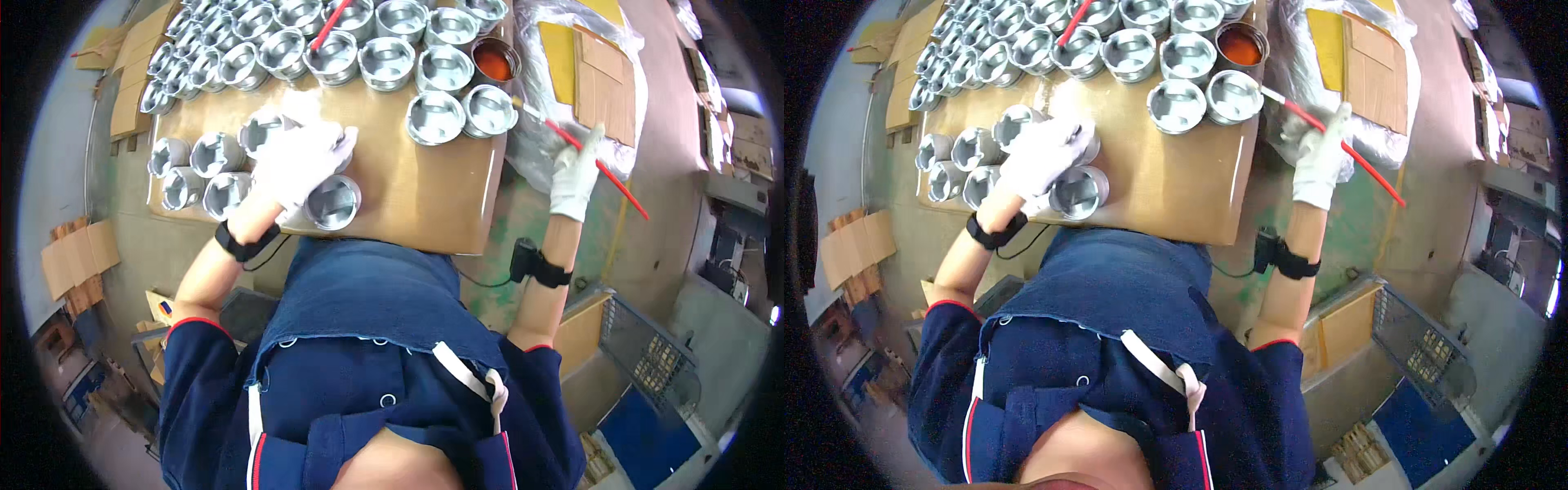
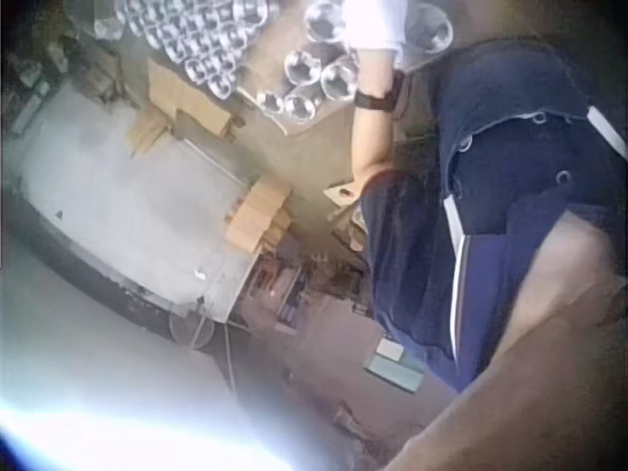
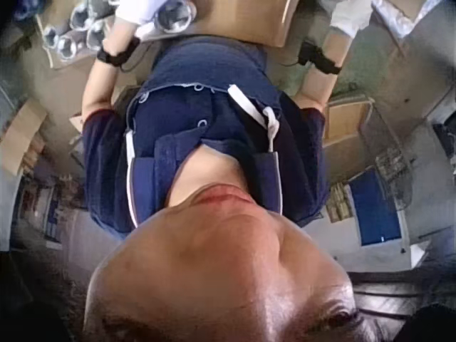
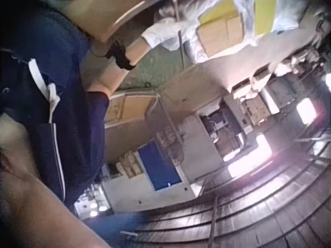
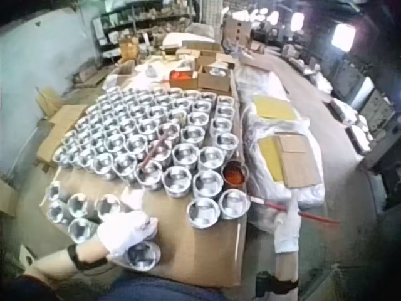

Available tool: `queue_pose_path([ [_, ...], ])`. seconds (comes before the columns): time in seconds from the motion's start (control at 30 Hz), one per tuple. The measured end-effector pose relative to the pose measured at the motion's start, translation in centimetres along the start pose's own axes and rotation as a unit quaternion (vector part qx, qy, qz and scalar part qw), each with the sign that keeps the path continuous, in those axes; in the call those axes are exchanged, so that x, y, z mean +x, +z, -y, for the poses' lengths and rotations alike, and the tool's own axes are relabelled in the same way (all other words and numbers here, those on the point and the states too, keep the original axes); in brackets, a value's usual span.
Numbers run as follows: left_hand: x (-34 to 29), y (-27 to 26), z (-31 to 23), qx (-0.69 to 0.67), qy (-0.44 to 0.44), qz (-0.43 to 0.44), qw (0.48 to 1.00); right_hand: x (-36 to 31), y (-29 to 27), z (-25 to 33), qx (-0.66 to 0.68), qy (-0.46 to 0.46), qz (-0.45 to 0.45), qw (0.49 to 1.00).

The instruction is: The person applies a liquid coating to the grooves of metal pistons using a small brush.

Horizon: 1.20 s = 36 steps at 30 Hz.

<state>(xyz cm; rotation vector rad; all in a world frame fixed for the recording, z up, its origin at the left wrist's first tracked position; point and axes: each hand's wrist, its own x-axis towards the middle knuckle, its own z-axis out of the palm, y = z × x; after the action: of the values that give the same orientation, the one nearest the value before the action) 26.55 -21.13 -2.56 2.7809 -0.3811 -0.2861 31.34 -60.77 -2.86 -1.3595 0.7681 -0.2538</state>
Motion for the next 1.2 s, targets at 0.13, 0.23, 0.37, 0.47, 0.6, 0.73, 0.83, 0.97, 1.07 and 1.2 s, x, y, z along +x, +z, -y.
queue_pose_path([
  [0.13,-1.5,2.3,-0.5,0.02,-0.109,0.089,0.99,3.1,2.2,-0.8,-0.033,-0.024,0.225,0.973],
  [0.23,-0.7,2.8,0.0,-0.001,-0.057,0.032,0.998,5.9,4.6,-2.1,-0.136,-0.039,0.172,0.975],
  [0.37,0.8,1.2,2.2,-0.02,-0.134,0.104,0.985,8.6,6.4,-4.0,-0.162,-0.098,0.185,0.964],
  [0.47,0.5,1.1,3.2,-0.173,-0.159,0.036,0.971,9.6,7.3,-4.9,-0.176,-0.112,0.177,0.962],
  [0.6,-0.2,3.5,3.1,-0.405,-0.15,-0.075,0.899,8.8,8.1,-4.2,-0.202,-0.114,0.142,0.962],
  [0.73,-0.9,5.7,2.2,-0.449,-0.116,-0.118,0.878,4.9,8.2,-2.4,-0.175,-0.12,0.14,0.967],
  [0.83,-1.2,6.1,1.4,-0.387,-0.07,-0.156,0.906,-0.6,8.4,-2.4,-0.107,-0.101,0.217,0.965],
  [0.97,-0.8,5.7,0.4,-0.73,-0.206,-0.079,0.647,-8.5,10.1,-4.7,-0.049,-0.227,0.294,0.927],
  [1.07,-1.2,5.6,0.0,-0.743,-0.166,-0.082,0.643,-12.5,11.5,-5.6,-0.011,-0.257,0.337,0.906],
  [1.2,-2.6,5.8,0.0,-0.687,-0.112,-0.067,0.715,-13.9,12.8,-5.4,-0.056,-0.191,0.307,0.931],
])
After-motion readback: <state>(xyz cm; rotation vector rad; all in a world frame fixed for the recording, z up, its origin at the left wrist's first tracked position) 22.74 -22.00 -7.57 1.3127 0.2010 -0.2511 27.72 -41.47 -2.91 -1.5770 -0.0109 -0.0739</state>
